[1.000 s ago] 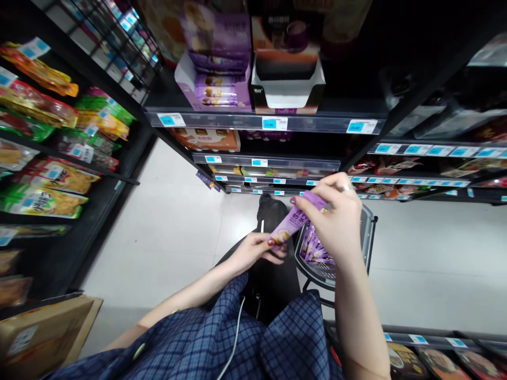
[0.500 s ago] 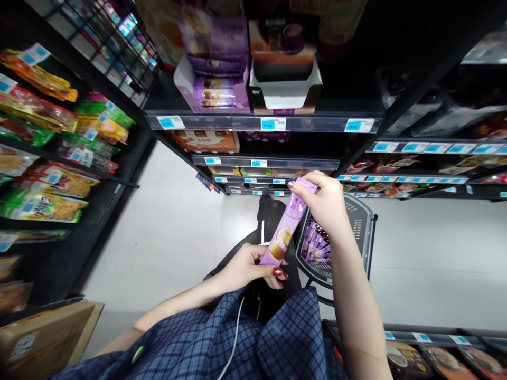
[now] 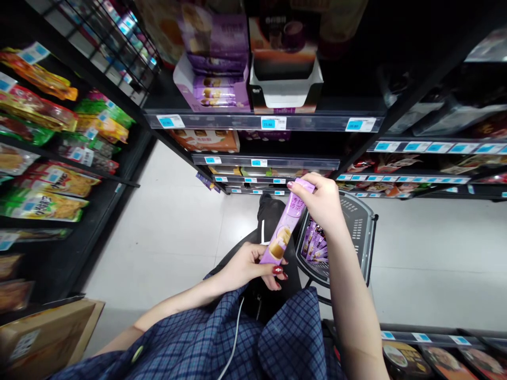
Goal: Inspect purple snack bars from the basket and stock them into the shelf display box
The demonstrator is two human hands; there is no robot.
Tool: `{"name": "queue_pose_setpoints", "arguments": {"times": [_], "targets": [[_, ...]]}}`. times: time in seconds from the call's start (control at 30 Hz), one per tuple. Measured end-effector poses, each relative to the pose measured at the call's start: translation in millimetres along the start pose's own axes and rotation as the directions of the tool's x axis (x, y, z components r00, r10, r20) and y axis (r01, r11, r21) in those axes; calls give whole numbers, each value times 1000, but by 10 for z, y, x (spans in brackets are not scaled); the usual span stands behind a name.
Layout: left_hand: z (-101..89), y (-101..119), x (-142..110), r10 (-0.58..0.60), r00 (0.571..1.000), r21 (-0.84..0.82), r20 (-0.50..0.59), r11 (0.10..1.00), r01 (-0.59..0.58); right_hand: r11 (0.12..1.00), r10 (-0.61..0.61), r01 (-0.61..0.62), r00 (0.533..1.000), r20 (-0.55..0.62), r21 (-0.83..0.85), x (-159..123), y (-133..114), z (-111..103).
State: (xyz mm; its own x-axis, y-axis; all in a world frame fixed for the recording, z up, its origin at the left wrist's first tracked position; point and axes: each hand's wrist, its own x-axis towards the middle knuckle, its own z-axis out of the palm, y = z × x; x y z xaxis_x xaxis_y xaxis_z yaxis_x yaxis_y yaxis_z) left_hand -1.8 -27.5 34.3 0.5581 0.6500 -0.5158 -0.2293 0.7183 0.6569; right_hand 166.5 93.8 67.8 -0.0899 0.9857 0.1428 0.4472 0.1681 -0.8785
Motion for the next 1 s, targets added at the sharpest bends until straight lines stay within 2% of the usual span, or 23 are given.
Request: {"name": "queue_pose_setpoints", "arguments": {"times": [0.1, 0.17, 0.23, 0.3, 0.4, 0.47, 0.57, 0.63, 0.73, 0.8, 1.0], "targets": [[1, -2, 3, 17, 1000, -5, 6, 1000, -17, 999, -15, 15, 1000, -12, 29, -6, -32, -8], [-5, -10, 11, 49, 998, -51, 40, 998, -47, 994, -39, 41, 999, -21, 106, -15, -38, -18], [-24, -24, 25, 85, 987, -171, 137, 983, -60, 962, -94, 99, 995, -29, 254, -28, -27, -30], [-56, -35, 42, 91, 955, -302, 283, 953, -2, 885, -161, 154, 987, -22, 440, -44, -10, -45], [-106, -30, 57, 42, 902, -329, 430, 938, 113, 750, -232, 145, 971, 52, 645, -75, -3, -77], [-117, -13, 53, 21, 917, -271, 399, 958, 95, 722, -261, 125, 960, 101, 680, -102, -22, -103], [-91, 22, 24, 53, 969, -180, 242, 984, -9, 764, -244, 113, 962, 122, 636, -155, -72, -142], [-59, 43, -3, 92, 983, -145, 156, 987, -70, 803, -185, 71, 973, 134, 592, -195, -106, -160], [-22, 65, -38, 148, 987, -114, 68, 984, -140, 860, -89, 10, 987, 131, 510, -237, -141, -161], [-15, 68, -50, 166, 986, -85, 24, 983, -164, 886, -66, 12, 993, 101, 464, -243, -151, -145], [-22, 49, -48, 156, 987, 0, -30, 988, -156, 910, -26, -12, 996, 86, 415, -204, -137, -92]]}}
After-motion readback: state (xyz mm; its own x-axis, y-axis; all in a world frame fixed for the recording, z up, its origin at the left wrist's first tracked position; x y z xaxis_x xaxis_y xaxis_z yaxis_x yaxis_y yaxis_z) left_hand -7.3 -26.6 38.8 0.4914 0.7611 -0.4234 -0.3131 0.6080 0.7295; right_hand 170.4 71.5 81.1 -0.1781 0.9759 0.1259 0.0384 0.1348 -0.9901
